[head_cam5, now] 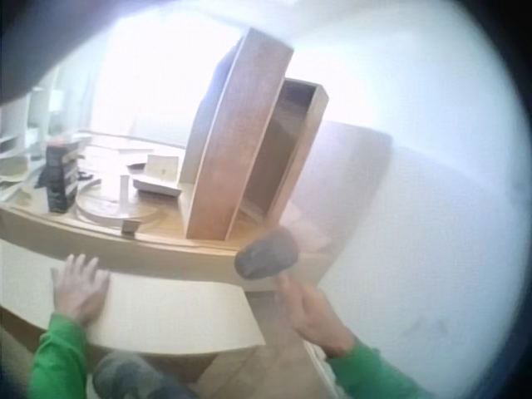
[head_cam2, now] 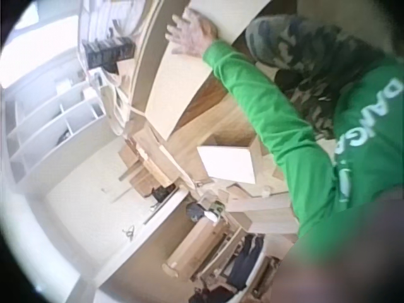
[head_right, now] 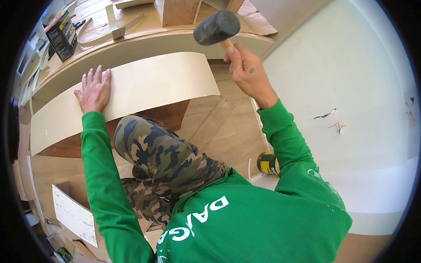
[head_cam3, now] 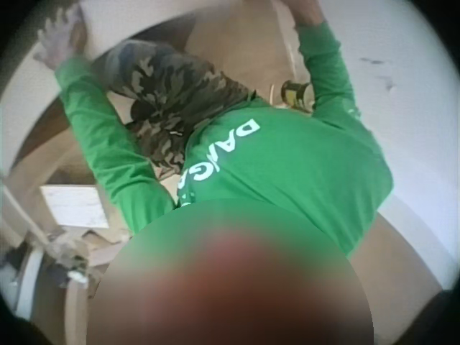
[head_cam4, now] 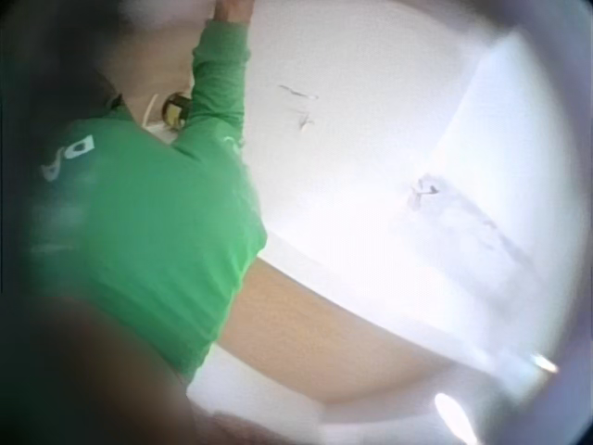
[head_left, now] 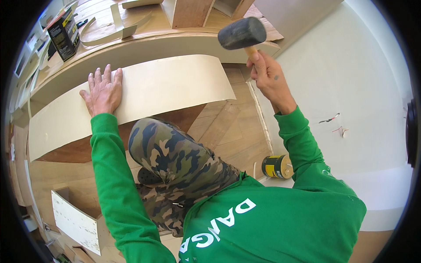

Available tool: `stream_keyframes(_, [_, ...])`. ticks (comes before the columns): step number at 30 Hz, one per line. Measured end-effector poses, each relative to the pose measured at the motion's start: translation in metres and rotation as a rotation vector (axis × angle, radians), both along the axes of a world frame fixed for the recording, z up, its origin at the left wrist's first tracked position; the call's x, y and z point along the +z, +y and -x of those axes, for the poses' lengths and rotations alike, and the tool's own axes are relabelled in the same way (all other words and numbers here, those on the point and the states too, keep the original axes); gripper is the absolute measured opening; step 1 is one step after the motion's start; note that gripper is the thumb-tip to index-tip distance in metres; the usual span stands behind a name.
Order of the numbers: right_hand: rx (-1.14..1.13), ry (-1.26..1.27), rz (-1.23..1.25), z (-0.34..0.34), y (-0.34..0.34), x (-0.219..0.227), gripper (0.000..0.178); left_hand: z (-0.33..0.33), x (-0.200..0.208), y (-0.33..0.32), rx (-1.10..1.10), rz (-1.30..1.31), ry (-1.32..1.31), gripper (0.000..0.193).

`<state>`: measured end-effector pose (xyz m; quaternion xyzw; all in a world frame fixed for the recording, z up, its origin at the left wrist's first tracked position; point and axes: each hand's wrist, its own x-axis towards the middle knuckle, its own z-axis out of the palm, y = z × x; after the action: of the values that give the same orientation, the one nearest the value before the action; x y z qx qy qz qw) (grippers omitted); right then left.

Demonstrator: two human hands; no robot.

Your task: The person uses a rubber mallet to tap a curved wooden panel into place on a larger wooden structure. He then wipes the panel with a white cloth to clean it. Another person is visible in the background working on a separate piece.

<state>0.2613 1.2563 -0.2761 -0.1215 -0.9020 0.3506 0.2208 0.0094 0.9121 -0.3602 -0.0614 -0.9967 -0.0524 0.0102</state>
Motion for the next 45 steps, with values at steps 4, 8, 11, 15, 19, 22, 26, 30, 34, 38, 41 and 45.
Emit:
stream_keyframes(4, [-0.003, -0.311, -0.114, 0.002, 0.007, -0.020, 0.042, 0.003, -0.002, 0.001, -0.030, -0.037, 0.003, 0.075])
stream_keyframes(8, [0.052, -0.218, -0.146, 0.001, 0.018, -0.029, 0.042, 0.012, -0.013, -0.001, -0.025, -0.029, 0.022, 0.077])
stream_keyframes(11, [0.005, -0.177, -0.076, 0.006, 0.017, -0.026, 0.040, 0.012, -0.014, 0.002, -0.027, -0.022, 0.022, 0.077])
stream_keyframes(15, [0.123, -0.201, -0.217, 0.024, 0.006, -0.028, 0.037, 0.005, -0.005, 0.005, -0.023, 0.015, 0.024, 0.077])
stream_keyframes(19, [0.024, -0.131, -0.272, 0.038, 0.009, -0.030, 0.039, 0.002, -0.004, 0.008, -0.024, -0.016, 0.011, 0.077])
stream_keyframes(22, [0.170, -0.185, -0.301, 0.045, 0.012, -0.027, 0.038, 0.003, -0.006, 0.008, -0.022, -0.020, 0.012, 0.076])
stream_keyframes(26, [0.123, -0.336, -0.341, 0.062, 0.006, -0.015, 0.040, 0.005, -0.004, 0.005, -0.034, -0.034, 0.018, 0.077])
stream_keyframes(30, [0.132, -0.276, -0.307, 0.082, 0.001, -0.014, 0.043, 0.002, 0.001, 0.001, -0.035, -0.031, 0.024, 0.077])
stream_keyframes(34, [0.198, -0.319, -0.261, 0.089, 0.012, -0.022, 0.042, 0.008, -0.009, -0.001, -0.047, -0.018, 0.027, 0.077])
stream_keyframes(38, [0.272, -0.399, -0.377, 0.098, 0.024, -0.036, 0.041, 0.014, -0.036, -0.002, -0.087, -0.065, 0.182, 0.073])
stream_keyframes(41, [0.326, -0.292, -0.471, 0.111, 0.042, -0.042, 0.044, 0.007, -0.043, 0.002, -0.090, -0.079, 0.260, 0.069])
stream_keyframes(45, [0.132, -0.327, -0.463, 0.121, 0.077, -0.076, 0.049, 0.002, -0.028, 0.010, -0.079, -0.178, 0.087, 0.075])
